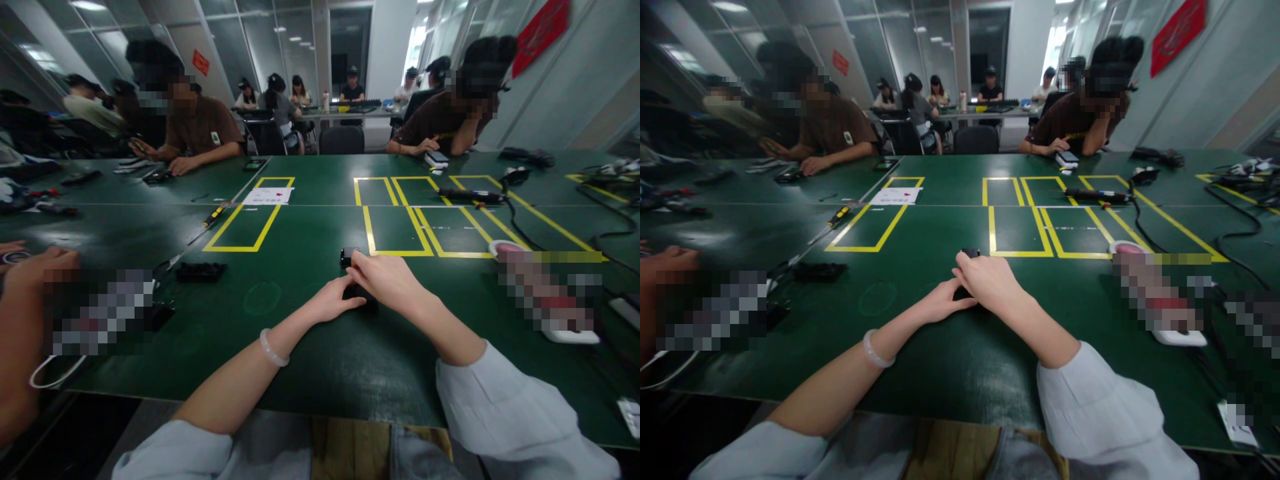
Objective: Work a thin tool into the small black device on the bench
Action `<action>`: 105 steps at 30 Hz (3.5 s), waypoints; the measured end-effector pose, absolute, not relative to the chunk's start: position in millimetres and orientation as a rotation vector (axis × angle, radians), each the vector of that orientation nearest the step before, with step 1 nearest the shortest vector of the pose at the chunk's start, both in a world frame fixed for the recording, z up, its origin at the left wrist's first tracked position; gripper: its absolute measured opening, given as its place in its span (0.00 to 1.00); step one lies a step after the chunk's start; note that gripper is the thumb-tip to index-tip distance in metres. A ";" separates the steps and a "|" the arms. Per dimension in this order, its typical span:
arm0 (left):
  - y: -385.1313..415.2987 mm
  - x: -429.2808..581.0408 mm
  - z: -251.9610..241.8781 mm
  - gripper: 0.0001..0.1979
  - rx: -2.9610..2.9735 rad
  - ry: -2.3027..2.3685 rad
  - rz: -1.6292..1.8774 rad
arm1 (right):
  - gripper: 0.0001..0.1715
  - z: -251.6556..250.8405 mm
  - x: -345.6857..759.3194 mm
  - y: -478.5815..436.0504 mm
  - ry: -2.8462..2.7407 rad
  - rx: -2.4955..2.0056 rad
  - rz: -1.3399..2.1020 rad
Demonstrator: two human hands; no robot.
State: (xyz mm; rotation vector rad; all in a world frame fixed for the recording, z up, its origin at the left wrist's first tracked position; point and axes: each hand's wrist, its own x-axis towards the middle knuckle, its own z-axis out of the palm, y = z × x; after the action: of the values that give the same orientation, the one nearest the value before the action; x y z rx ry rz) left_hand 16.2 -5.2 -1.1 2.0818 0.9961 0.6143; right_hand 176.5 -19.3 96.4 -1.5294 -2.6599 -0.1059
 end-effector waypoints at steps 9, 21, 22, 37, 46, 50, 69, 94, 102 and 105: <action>-4.8 15.5 -2.1 0.19 2.092 1.003 0.618 | 0.09 93.2 180.5 -18.0 -2.622 -1.430 -0.061; -3.9 16.1 -2.7 0.20 2.070 1.003 0.617 | 0.09 95.2 179.8 -19.7 -2.661 -1.437 -0.026; -3.8 16.1 -2.9 0.21 2.069 1.005 0.618 | 0.09 95.3 179.6 -19.7 -2.658 -1.454 -0.046; -4.1 15.7 -1.8 0.20 2.096 1.011 0.600 | 0.12 95.8 179.1 -20.0 -2.664 -1.504 -0.062; -5.3 16.4 -0.7 0.20 2.079 1.017 0.615 | 0.09 95.8 179.0 -21.1 -2.645 -1.463 -0.043; -4.8 16.2 -2.1 0.20 2.091 1.023 0.597 | 0.14 98.4 176.8 -21.2 -2.679 -1.526 -0.078; -5.2 16.0 1.4 0.20 2.066 1.005 0.605 | 0.09 92.8 176.8 -18.8 -2.645 -1.457 -0.098; -4.4 15.7 -1.3 0.20 2.083 1.014 0.604 | 0.10 96.1 177.5 -20.7 -2.665 -1.472 -0.111; -4.4 15.6 -2.1 0.20 2.080 0.992 0.619 | 0.14 93.3 176.3 -18.8 -2.675 -1.543 -0.180; -4.4 15.4 -3.1 0.20 2.073 1.002 0.623 | 0.11 93.3 176.3 -19.2 -2.646 -1.496 -0.136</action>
State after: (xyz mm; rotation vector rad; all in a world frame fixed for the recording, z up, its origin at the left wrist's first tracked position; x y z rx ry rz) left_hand 15.4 -4.4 -3.1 2.0734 1.0020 0.6230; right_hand 176.3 -19.2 93.3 -1.4956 -2.6464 -0.1358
